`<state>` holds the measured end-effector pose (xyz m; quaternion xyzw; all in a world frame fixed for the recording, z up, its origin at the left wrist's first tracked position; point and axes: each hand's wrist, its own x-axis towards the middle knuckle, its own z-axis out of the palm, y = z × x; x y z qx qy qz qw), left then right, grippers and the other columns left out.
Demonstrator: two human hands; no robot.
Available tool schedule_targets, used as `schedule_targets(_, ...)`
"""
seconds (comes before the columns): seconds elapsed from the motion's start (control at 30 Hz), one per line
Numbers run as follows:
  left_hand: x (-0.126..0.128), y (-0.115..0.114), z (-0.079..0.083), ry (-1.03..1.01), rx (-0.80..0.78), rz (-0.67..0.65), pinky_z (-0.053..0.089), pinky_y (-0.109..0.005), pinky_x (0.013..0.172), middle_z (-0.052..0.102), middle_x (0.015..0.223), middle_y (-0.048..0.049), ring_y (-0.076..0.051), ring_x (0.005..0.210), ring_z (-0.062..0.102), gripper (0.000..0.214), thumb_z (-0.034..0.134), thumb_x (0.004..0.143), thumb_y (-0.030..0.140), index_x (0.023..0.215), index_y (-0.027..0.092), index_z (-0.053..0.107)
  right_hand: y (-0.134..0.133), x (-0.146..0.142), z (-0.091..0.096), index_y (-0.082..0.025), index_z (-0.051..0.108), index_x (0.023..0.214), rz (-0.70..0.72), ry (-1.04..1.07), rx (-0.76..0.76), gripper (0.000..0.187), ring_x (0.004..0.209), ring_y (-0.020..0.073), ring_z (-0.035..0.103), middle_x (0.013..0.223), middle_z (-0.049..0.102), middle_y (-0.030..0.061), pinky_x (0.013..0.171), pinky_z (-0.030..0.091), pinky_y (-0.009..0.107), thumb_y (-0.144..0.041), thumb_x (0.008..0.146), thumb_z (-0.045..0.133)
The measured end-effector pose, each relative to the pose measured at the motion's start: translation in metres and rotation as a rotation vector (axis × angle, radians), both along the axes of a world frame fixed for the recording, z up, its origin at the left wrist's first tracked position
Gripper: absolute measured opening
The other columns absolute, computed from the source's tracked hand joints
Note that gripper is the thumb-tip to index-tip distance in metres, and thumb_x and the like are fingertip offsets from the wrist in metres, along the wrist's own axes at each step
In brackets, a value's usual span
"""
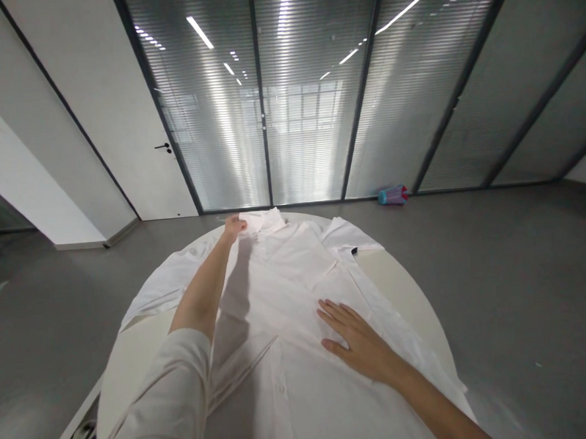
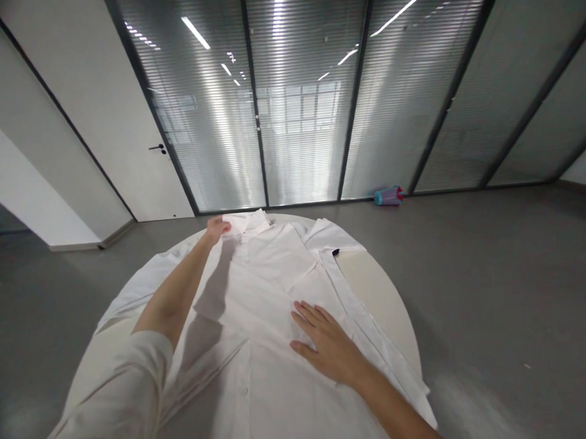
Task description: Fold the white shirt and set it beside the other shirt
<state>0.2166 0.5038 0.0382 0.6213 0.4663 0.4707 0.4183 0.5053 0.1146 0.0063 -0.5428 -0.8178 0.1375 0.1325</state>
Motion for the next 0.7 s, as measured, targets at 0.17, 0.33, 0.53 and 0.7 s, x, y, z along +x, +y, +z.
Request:
schedule_targets(0.17, -0.025, -0.020, -0.016, 0.337, 0.096, -0.012, 0.054, -0.037, 0.083, 0.071, 0.092, -0.0078, -0.021, 0.089, 0.066, 0.024, 0.067, 0.085, 0.035, 0.090, 0.013, 0.075, 0.001, 0.001, -0.002, -0.023, 0.043, 0.151, -0.009, -0.009, 0.003, 0.064, 0.150, 0.0229, 0.026, 0.161, 0.030, 0.0046, 0.124, 0.023, 0.049, -0.060, 0.100, 0.037)
schedule_targets(0.33, -0.045, -0.046, -0.024, 0.638, 0.222, 0.035, 0.035, -0.054, 0.109, 0.071, 0.111, -0.0091, -0.035, 0.125, 0.049, 0.014, 0.072, 0.072, 0.036, 0.069, 0.023, 0.077, 0.002, 0.000, -0.003, -0.023, 0.044, 0.150, -0.022, -0.007, 0.014, 0.061, 0.149, 0.0241, 0.028, 0.160, 0.033, 0.0060, 0.123, 0.024, 0.050, -0.057, 0.099, 0.042)
schedule_targets(0.53, -0.005, -0.047, -0.010, 0.805, 0.357, 0.041, 0.025, -0.049, 0.117, 0.061, 0.134, -0.0095, -0.030, 0.133, 0.045, 0.021, 0.060, 0.088, 0.030, 0.095, 0.021, 0.077, 0.002, -0.003, -0.002, -0.024, 0.047, 0.148, -0.028, 0.004, 0.045, 0.058, 0.147, 0.0251, 0.032, 0.158, 0.036, 0.0062, 0.121, 0.027, 0.051, -0.054, 0.098, 0.045)
schedule_targets(0.7, 0.060, -0.043, -0.011, 0.861, 0.382, -0.062, 0.025, -0.046, 0.118, 0.047, 0.152, -0.0079, -0.028, 0.143, 0.036, 0.045, 0.047, 0.098, 0.034, 0.141, 0.024, 0.056, 0.001, -0.002, -0.002, -0.028, 0.047, 0.148, -0.033, 0.020, 0.042, 0.057, 0.147, 0.0252, 0.032, 0.158, 0.036, 0.0046, 0.121, 0.027, 0.052, -0.055, 0.098, 0.046)
